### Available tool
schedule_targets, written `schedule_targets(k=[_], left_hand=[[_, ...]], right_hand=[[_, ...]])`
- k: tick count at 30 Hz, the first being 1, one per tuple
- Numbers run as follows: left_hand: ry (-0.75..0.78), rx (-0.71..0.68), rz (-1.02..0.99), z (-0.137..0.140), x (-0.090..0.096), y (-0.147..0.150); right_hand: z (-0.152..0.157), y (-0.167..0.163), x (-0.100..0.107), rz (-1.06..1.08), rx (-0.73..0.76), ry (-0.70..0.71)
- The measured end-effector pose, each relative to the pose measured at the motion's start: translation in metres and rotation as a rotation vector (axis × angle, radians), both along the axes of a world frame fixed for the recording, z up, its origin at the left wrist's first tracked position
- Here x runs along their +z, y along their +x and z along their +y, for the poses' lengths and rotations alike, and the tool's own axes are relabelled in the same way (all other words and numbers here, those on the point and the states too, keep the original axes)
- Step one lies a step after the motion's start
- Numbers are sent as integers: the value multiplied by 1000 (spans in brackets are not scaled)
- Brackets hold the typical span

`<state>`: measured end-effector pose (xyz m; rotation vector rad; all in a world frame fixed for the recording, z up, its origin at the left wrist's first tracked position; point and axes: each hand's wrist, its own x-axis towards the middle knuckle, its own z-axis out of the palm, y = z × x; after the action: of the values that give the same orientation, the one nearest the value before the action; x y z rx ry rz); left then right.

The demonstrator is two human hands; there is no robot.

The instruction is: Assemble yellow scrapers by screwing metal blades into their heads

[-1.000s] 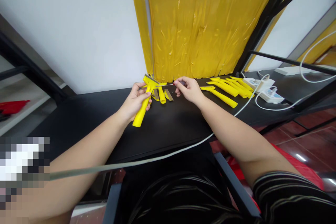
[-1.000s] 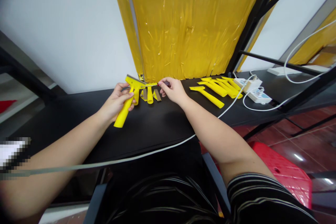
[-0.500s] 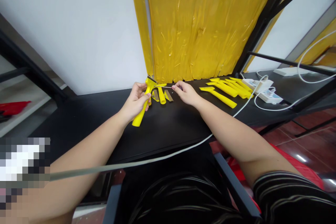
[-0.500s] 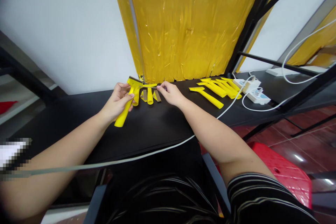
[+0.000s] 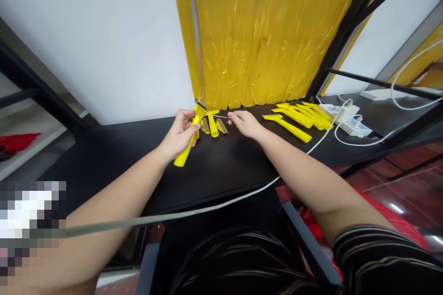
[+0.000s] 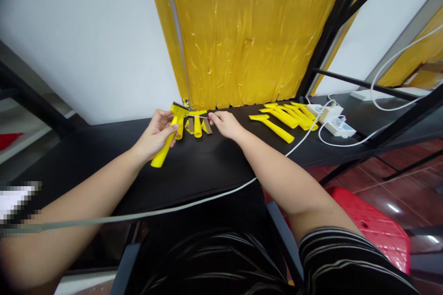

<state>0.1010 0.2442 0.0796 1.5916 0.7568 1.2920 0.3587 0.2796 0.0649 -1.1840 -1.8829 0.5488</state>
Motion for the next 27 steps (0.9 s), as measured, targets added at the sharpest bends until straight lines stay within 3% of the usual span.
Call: schedule_targets(k=[3, 6, 9, 12, 15, 19, 22, 27], left_hand=[[4, -5, 23, 1, -2, 0], [-11, 9, 14, 4, -4, 1], [-33, 19, -7, 8, -7, 5], [-30, 14, 0, 12, -10, 13], [-36, 15, 11, 15, -10, 18], [-4, 39, 42, 21, -4, 19], [9, 41, 87, 24, 5, 23], [25, 26, 97, 29, 19, 41]], right_hand=[[-1, 0, -1, 46, 51, -59], [-1, -1, -3, 100, 113, 2], [5, 2, -3, 59, 10, 41], [11, 7, -3, -21, -95, -20], [11, 9, -3, 10, -61, -74], [9, 9, -6, 130, 47, -12], [15, 12, -9, 101, -45, 21], [30, 20, -15, 171, -116, -86]])
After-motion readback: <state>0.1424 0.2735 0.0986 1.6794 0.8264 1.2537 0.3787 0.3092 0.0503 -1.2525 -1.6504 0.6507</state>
